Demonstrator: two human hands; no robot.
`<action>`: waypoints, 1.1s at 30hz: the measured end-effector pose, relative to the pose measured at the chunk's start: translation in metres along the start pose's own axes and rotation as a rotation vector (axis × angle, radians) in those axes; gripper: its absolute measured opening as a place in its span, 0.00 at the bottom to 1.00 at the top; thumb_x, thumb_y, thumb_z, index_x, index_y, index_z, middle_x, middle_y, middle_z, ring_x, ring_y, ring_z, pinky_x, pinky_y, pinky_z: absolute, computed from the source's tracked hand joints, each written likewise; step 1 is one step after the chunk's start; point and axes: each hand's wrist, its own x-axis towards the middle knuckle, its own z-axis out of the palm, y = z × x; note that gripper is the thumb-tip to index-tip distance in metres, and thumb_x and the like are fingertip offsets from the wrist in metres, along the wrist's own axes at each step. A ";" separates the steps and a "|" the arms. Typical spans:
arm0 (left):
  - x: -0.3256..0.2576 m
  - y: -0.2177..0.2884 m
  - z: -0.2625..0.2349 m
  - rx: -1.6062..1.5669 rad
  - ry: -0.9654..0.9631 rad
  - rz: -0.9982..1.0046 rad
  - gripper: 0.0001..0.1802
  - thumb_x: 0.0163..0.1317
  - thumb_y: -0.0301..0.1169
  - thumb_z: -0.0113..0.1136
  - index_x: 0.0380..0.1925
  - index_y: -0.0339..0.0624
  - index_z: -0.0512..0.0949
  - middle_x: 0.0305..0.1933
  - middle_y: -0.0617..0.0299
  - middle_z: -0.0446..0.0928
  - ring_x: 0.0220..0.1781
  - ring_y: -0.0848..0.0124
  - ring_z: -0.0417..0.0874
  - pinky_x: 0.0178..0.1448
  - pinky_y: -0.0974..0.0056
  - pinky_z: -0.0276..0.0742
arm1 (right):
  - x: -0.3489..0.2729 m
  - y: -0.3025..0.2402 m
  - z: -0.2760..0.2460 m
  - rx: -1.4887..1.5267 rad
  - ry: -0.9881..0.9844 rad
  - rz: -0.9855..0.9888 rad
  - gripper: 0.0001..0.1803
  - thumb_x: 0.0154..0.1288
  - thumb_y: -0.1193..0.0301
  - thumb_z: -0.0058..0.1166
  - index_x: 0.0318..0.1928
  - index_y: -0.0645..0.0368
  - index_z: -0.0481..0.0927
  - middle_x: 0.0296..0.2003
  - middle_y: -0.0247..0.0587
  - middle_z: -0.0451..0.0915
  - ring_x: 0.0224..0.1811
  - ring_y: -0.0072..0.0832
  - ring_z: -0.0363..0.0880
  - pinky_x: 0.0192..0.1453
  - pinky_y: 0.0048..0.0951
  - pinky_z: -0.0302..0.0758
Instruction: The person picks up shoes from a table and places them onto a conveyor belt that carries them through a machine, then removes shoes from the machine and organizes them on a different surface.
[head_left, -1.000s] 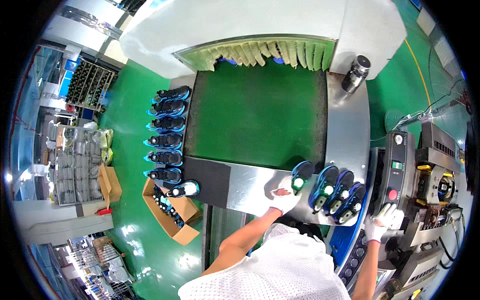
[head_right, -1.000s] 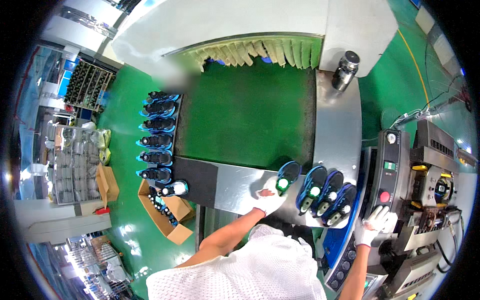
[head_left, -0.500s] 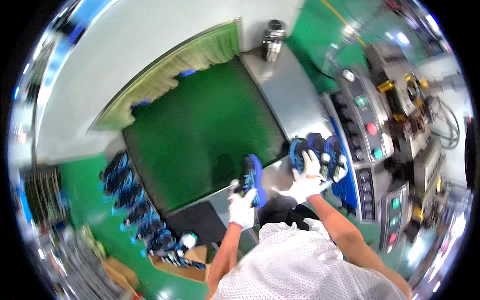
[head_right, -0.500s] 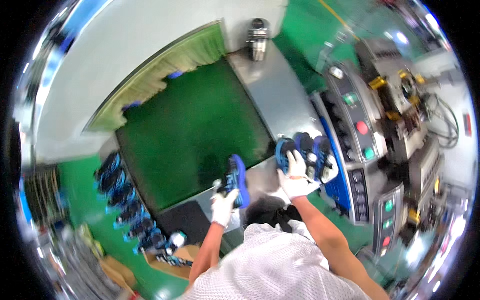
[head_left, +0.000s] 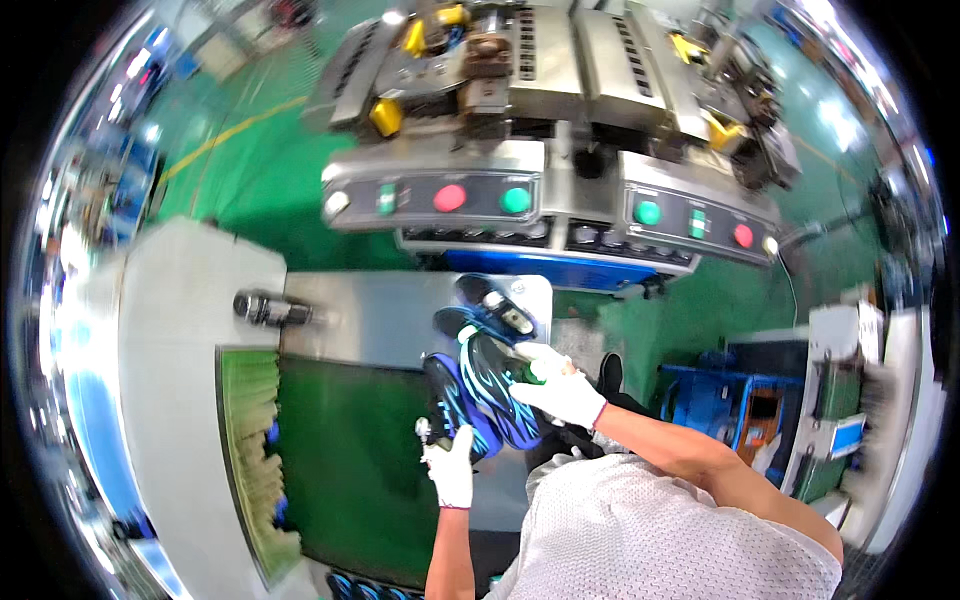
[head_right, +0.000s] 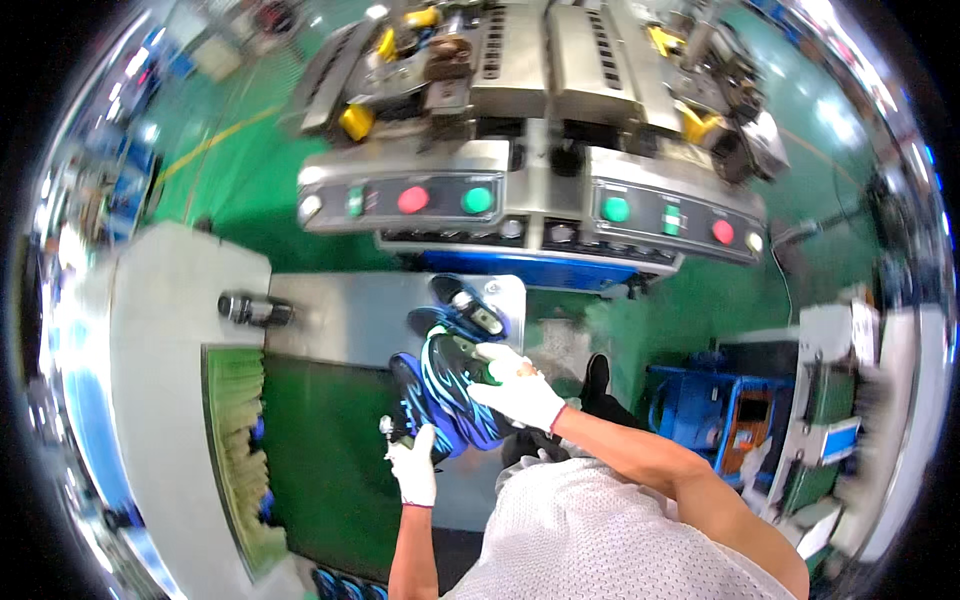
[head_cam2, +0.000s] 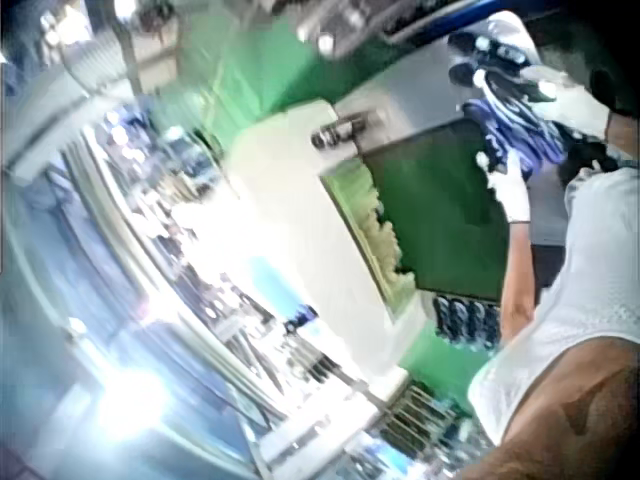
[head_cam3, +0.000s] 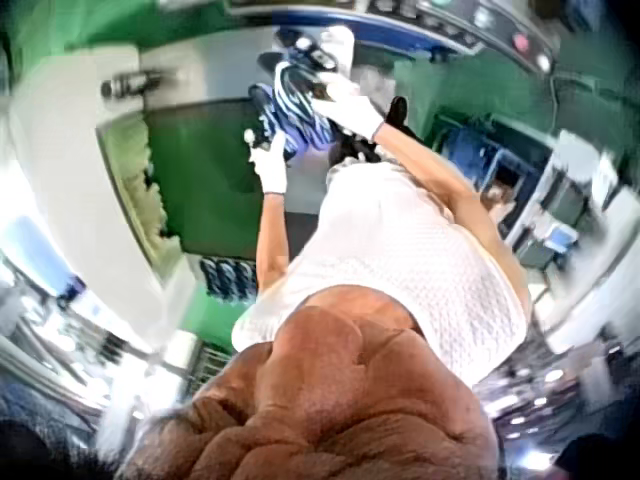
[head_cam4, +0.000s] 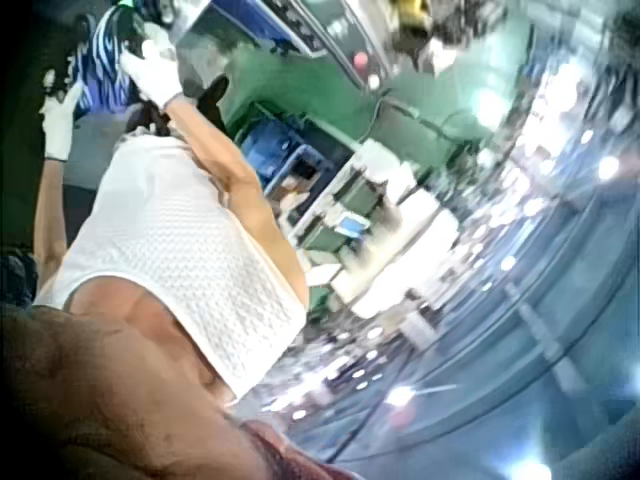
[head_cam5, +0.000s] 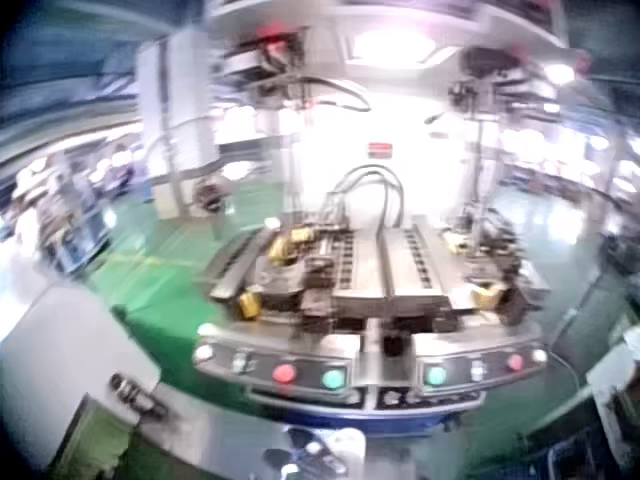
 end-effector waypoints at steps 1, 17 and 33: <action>-0.016 0.038 -0.002 0.086 -0.118 0.003 0.42 0.59 0.48 0.77 0.64 0.31 0.72 0.59 0.47 0.80 0.58 0.56 0.81 0.64 0.52 0.75 | -0.025 0.004 -0.004 0.089 0.077 0.022 0.40 0.60 0.58 0.70 0.70 0.56 0.70 0.55 0.49 0.83 0.53 0.38 0.83 0.59 0.35 0.79; -0.163 0.145 0.234 0.245 -0.508 0.404 0.48 0.57 0.46 0.76 0.72 0.35 0.67 0.54 0.51 0.82 0.54 0.61 0.80 0.64 0.57 0.73 | -0.206 0.078 -0.244 0.471 0.784 0.030 0.37 0.57 0.74 0.72 0.66 0.66 0.71 0.64 0.48 0.78 0.69 0.34 0.75 0.74 0.33 0.70; -0.316 0.238 0.390 0.419 -1.567 0.644 0.42 0.60 0.31 0.74 0.71 0.30 0.63 0.64 0.46 0.77 0.63 0.62 0.80 0.69 0.59 0.73 | -0.435 0.122 -0.474 -0.099 1.941 0.559 0.35 0.61 0.58 0.68 0.65 0.62 0.74 0.59 0.57 0.81 0.60 0.46 0.83 0.64 0.41 0.77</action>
